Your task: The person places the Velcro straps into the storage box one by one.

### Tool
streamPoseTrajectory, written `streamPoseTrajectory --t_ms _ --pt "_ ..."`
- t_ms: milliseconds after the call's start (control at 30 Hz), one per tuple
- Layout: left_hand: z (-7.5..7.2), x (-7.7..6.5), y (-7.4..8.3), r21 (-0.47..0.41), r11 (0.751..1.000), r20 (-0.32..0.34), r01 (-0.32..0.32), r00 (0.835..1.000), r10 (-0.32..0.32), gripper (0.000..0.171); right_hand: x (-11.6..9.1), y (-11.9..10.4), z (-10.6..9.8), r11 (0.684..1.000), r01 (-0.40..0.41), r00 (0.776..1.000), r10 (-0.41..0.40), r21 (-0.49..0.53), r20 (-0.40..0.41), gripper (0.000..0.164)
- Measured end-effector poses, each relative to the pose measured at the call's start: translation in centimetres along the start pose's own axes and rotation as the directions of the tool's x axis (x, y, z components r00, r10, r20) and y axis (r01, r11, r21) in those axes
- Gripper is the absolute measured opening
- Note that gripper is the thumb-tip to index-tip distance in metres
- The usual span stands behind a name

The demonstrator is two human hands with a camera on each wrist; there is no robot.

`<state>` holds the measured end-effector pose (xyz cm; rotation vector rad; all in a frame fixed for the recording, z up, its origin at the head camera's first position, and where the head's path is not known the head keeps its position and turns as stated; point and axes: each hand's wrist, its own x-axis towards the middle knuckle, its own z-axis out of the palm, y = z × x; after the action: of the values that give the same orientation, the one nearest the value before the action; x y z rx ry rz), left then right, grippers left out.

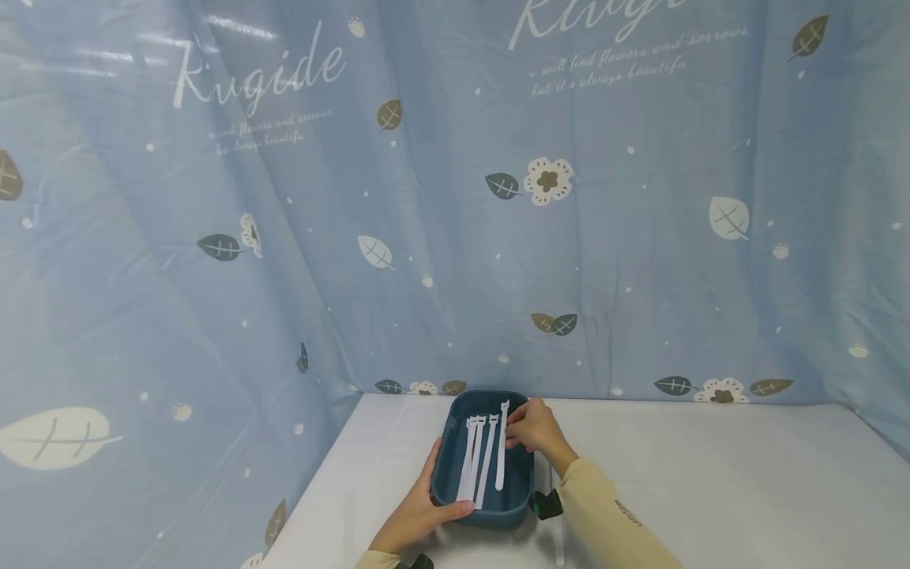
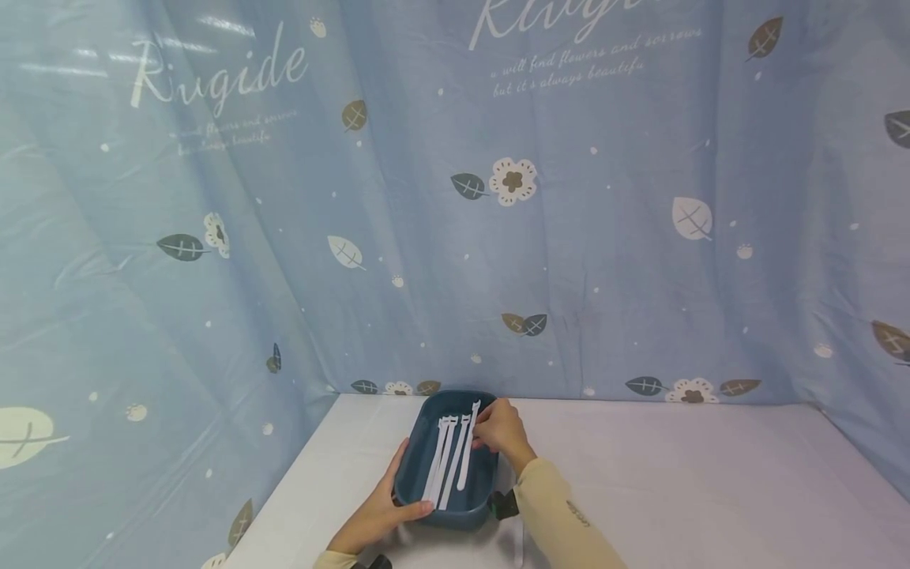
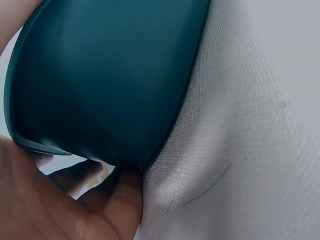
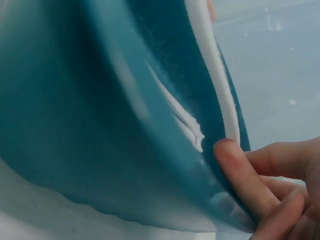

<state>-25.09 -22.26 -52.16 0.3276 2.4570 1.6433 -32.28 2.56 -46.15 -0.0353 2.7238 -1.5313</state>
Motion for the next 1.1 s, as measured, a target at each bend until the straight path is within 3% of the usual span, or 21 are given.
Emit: streamPoseTrajectory --t_ms 300,667,1100 --pt "0.07 -0.12 0.13 -0.014 1.0 0.008 -0.005 1.0 0.005 0.121 -0.17 -0.29 0.18 1.0 0.029 0.999 -0.029 -0.001 -0.026 0.013" --pt "0.08 0.0 0.04 0.008 1.0 -0.006 0.014 1.0 -0.014 0.124 -0.04 0.0 0.63 0.995 0.018 0.998 -0.023 -0.093 -0.056 0.013" --pt "0.04 -0.04 0.29 0.019 1.0 -0.004 0.023 1.0 -0.023 0.124 -0.48 -0.45 0.4 0.995 0.006 0.997 -0.014 -0.1 -0.075 0.012"
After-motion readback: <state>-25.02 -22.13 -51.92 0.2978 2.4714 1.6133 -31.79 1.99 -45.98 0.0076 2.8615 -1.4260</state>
